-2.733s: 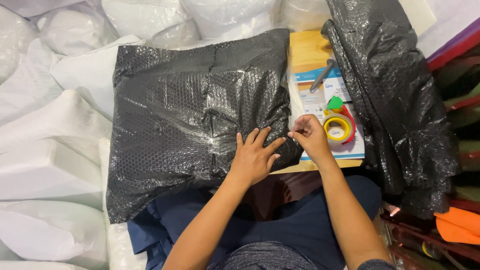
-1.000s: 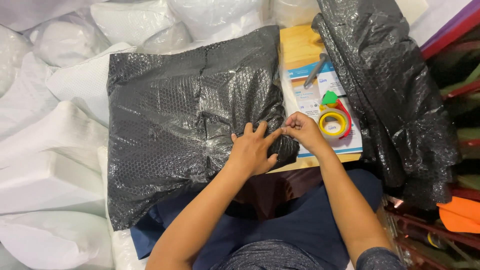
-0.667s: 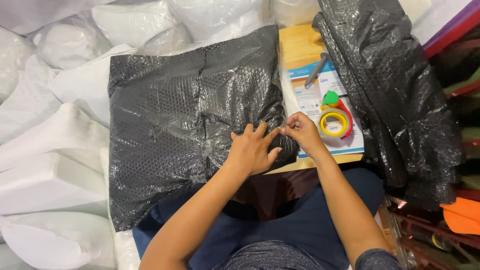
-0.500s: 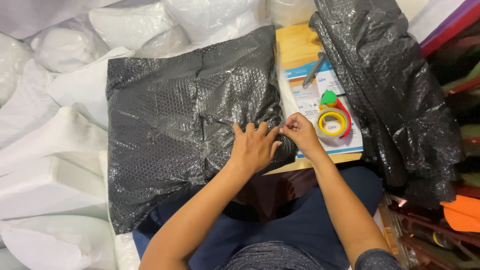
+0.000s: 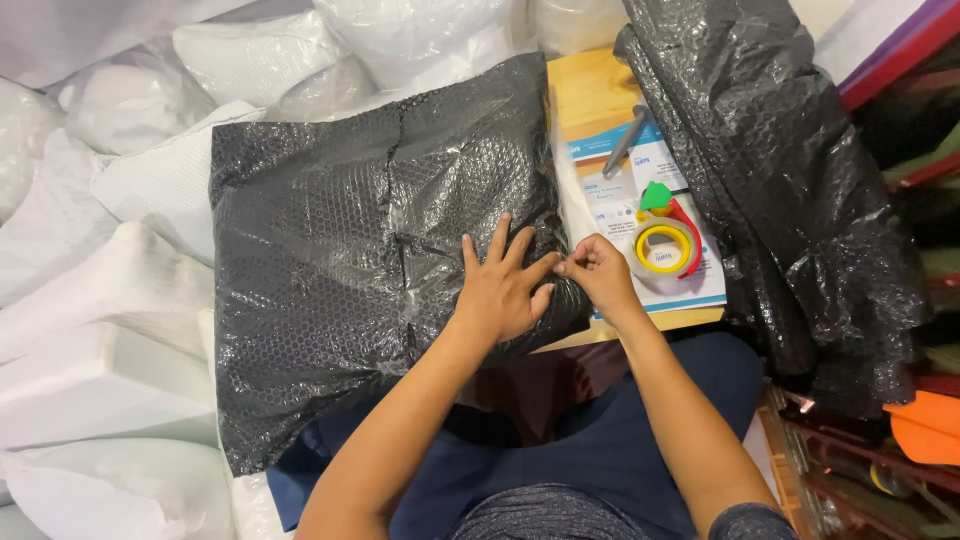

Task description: Wrapping a white pillow in black bubble wrap and securing it with adhesive tape.

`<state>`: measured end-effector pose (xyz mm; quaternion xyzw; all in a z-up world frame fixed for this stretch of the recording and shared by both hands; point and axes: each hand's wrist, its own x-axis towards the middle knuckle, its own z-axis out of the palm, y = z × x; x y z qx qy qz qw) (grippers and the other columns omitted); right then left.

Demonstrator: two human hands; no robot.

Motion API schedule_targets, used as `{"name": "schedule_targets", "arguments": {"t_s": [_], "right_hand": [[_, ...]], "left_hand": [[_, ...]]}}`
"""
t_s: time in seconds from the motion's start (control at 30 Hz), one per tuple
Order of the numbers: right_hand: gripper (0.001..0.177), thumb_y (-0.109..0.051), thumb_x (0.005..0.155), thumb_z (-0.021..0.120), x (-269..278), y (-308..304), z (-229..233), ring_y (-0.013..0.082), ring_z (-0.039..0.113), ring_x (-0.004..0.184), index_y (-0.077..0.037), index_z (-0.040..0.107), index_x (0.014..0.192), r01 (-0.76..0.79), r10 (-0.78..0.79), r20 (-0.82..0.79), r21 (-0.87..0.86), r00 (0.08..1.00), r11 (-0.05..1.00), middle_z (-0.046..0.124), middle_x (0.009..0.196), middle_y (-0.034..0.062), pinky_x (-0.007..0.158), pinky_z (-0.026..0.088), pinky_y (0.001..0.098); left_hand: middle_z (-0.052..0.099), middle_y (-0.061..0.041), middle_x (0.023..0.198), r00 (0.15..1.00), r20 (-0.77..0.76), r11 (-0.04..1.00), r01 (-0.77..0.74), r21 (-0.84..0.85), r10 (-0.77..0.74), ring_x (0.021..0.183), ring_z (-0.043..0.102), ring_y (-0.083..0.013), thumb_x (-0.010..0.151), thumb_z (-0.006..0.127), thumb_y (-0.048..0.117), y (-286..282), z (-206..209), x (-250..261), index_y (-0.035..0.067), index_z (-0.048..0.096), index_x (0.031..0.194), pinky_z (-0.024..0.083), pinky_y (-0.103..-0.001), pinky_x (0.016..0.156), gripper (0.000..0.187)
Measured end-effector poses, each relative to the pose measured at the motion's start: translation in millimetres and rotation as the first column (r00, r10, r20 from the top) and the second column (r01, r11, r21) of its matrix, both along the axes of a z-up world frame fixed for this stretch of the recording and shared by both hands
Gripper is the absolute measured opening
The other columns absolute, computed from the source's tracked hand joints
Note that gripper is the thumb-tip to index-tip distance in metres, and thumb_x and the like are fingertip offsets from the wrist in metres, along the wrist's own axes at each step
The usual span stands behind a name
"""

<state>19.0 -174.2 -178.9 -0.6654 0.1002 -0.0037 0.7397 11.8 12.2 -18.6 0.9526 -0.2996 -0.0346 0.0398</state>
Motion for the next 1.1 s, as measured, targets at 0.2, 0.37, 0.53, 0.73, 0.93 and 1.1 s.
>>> {"name": "schedule_targets", "arguments": {"t_s": [0.2,0.37,0.53,0.73,0.93,1.1], "right_hand": [[0.03,-0.017,0.077,0.094,-8.3,2.2,-4.0,0.0009,0.056,0.061,-0.011,0.065,0.083,0.094,-0.097,-0.018,-0.128,0.995,0.987,0.069,0.074,-0.0007,0.058,0.045,0.0164],[0.01,-0.019,0.087,0.084,-22.6,3.5,14.4,0.0053,0.059,0.062,-0.017,0.074,0.085,0.166,-0.173,0.001,-0.296,0.985,0.941,0.071,0.073,-0.0024,0.061,0.049,0.0207],[0.004,-0.011,0.098,0.073,-52.8,8.3,69.9,0.0227,0.072,0.093,-0.008,0.075,0.096,0.323,-0.193,0.323,-0.421,0.927,0.848,0.074,0.098,0.0069,0.082,0.057,0.0302],[0.033,-0.02,0.102,0.062,-67.9,27.5,71.1,0.0373,0.063,0.117,0.0,0.067,0.129,0.232,0.147,0.51,-0.606,0.848,0.761,0.066,0.123,0.0189,0.101,0.05,0.0485],[0.039,-0.02,0.106,0.053,-72.7,37.0,47.9,0.0364,0.058,0.129,-0.002,0.06,0.14,0.23,0.111,0.479,-0.597,0.871,0.769,0.06,0.137,0.0184,0.108,0.046,0.0471],[0.042,-0.022,0.109,0.045,-69.4,37.1,48.0,0.0403,0.055,0.131,0.0,0.055,0.143,0.163,0.134,0.416,-0.602,0.899,0.782,0.058,0.14,0.0228,0.11,0.043,0.0504]], "left_hand": [[0.04,-0.012,0.154,1.0,0.004,0.999,-0.025,-0.032,0.025,0.153,0.02,-0.043,0.096,0.04,0.05,0.7,-2.9,-1.0,0.033,0.058,0.136,0.02,-0.08,0.109,0.047],[0.04,-0.012,0.154,0.999,0.011,0.998,-0.035,-0.048,0.035,0.153,0.02,-0.0426,0.096,0.039,0.05,1.1,-9.7,-0.7,0.033,0.057,0.137,0.019,-0.08,0.11,0.048],[0.041,-0.011,0.154,0.999,0.023,0.998,-0.035,-0.055,0.036,0.153,0.021,-0.0426,0.095,0.039,0.051,2.3,-14.4,-0.1,0.034,0.057,0.137,0.019,-0.08,0.11,0.049],[0.043,-0.012,0.153,0.999,0.037,0.997,-0.027,-0.073,0.029,0.152,0.023,-0.0436,0.095,0.04,0.05,2.9,-16.0,-1.2,0.033,0.058,0.137,0.021,-0.08,0.109,0.049],[0.042,-0.011,0.154,0.999,0.019,0.997,-0.041,-0.06,0.042,0.152,0.022,-0.0425,0.093,0.041,0.052,2.9,-15.8,-1.6,0.033,0.06,0.134,0.021,-0.079,0.11,0.049],[0.041,-0.011,0.155,0.999,-0.005,0.998,-0.044,-0.052,0.044,0.153,0.021,-0.0428,0.092,0.041,0.052,3.2,-16.2,1.0,0.032,0.059,0.135,0.019,-0.08,0.11,0.051]]}}
